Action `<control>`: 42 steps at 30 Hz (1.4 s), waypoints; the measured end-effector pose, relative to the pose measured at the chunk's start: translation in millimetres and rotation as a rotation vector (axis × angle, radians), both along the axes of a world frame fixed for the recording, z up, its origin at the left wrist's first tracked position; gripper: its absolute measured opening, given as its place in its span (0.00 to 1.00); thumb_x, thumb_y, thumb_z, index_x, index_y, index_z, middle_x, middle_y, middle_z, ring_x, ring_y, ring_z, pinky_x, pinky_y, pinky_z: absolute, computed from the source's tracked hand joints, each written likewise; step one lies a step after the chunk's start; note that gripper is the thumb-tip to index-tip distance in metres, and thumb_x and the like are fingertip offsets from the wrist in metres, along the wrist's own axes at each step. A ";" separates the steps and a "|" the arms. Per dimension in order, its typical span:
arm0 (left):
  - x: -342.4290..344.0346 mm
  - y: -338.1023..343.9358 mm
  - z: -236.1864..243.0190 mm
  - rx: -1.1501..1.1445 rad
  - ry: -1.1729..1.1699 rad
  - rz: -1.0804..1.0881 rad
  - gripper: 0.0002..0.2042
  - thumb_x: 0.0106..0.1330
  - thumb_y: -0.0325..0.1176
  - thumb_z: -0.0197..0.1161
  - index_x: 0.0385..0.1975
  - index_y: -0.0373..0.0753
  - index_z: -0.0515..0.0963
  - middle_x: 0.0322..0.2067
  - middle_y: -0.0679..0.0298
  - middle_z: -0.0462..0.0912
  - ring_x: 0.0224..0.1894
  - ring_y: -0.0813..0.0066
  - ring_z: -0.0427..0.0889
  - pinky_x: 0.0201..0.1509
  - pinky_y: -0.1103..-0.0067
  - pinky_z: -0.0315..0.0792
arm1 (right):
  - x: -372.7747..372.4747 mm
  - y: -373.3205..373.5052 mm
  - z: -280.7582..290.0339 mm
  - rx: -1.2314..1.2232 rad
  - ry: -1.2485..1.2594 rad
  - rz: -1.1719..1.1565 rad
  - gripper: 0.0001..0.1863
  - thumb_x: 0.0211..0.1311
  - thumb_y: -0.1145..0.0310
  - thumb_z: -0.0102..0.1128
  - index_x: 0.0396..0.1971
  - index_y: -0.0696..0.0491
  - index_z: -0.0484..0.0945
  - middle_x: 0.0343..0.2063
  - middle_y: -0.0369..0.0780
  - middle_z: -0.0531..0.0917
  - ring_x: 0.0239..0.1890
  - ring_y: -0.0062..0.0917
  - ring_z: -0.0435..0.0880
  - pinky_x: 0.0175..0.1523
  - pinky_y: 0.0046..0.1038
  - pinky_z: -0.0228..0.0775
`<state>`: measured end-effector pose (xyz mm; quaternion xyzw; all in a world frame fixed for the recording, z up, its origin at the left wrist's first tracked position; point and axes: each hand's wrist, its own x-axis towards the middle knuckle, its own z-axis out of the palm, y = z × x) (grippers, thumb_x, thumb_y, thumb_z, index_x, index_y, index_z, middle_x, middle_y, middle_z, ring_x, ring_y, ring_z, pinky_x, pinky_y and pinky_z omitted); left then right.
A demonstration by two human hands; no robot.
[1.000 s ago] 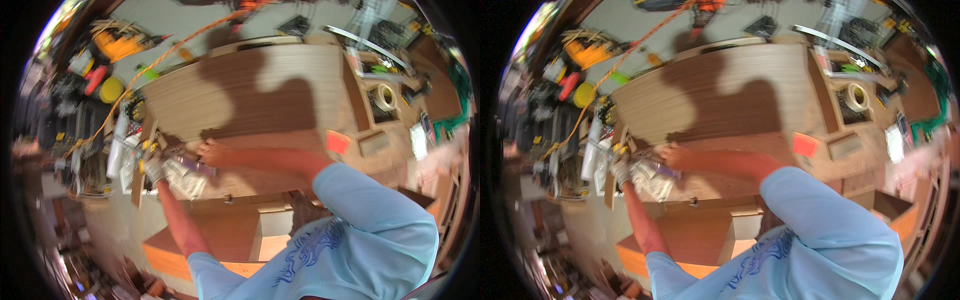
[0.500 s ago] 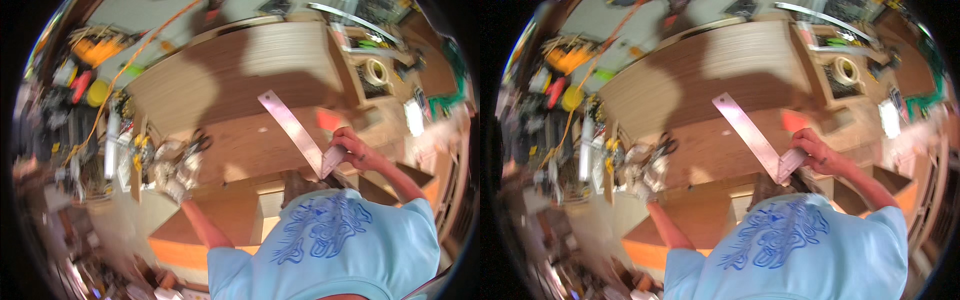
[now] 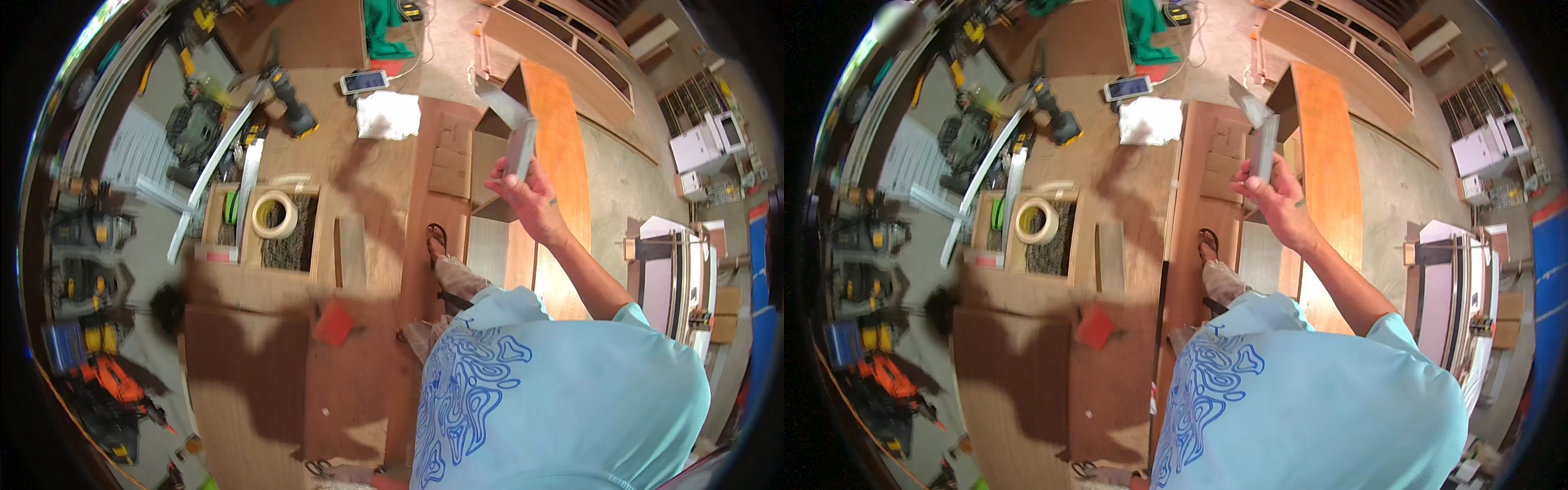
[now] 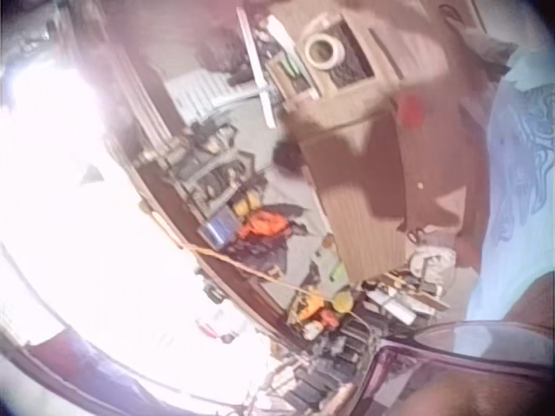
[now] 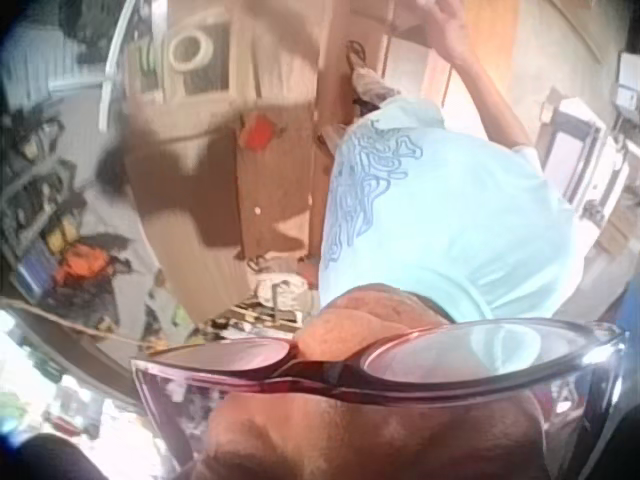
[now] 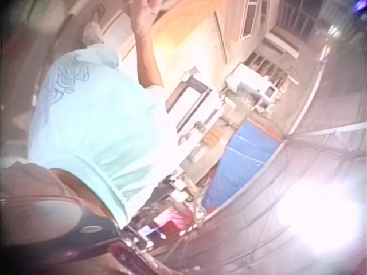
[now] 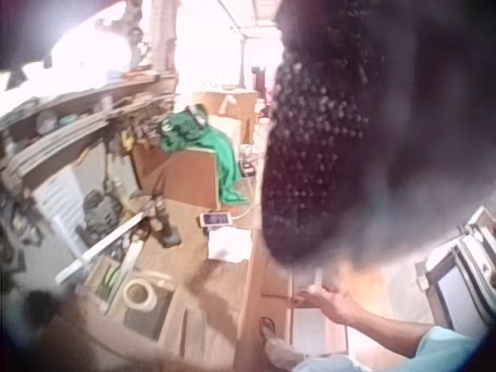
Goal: The person cuts a piece of wood using a table saw. The person places the wood on the saw table, aligns it with the guide, and pushes it through the saw blade to make the cut.
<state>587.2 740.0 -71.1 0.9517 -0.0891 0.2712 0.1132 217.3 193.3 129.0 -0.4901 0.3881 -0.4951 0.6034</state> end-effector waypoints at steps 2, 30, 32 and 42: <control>-13.2 -69.9 19.7 0.068 -0.071 -0.193 0.09 0.75 0.26 0.59 0.47 0.39 0.85 0.36 0.64 0.85 0.37 0.67 0.83 0.39 0.74 0.80 | -37.6 -29.7 -3.6 0.009 0.010 -0.158 0.19 0.76 0.70 0.57 0.61 0.56 0.67 0.51 0.38 0.75 0.55 0.25 0.78 0.65 0.39 0.77; -484.7 -1292.1 42.1 0.119 0.153 -1.970 0.27 0.71 0.32 0.55 0.70 0.33 0.68 0.68 0.48 0.73 0.70 0.54 0.74 0.73 0.62 0.69 | -251.8 -647.6 -29.1 0.544 0.029 -0.557 0.11 0.78 0.64 0.49 0.46 0.56 0.72 0.29 0.41 0.84 0.21 0.22 0.82 0.23 0.27 0.74; -468.1 -1381.4 -2.3 0.107 0.157 -1.867 0.25 0.70 0.31 0.56 0.67 0.33 0.71 0.63 0.47 0.78 0.64 0.54 0.79 0.67 0.63 0.74 | -274.9 -721.2 -20.3 0.459 -0.014 -0.633 0.11 0.78 0.64 0.49 0.46 0.56 0.73 0.29 0.41 0.83 0.21 0.22 0.82 0.22 0.27 0.73; -543.8 -1709.3 72.9 0.354 0.346 -2.047 0.21 0.72 0.37 0.60 0.62 0.38 0.75 0.61 0.50 0.79 0.66 0.53 0.76 0.70 0.61 0.68 | -453.5 -1037.4 44.6 0.078 -0.106 -1.342 0.15 0.79 0.58 0.48 0.46 0.55 0.75 0.36 0.41 0.86 0.26 0.21 0.81 0.23 0.22 0.68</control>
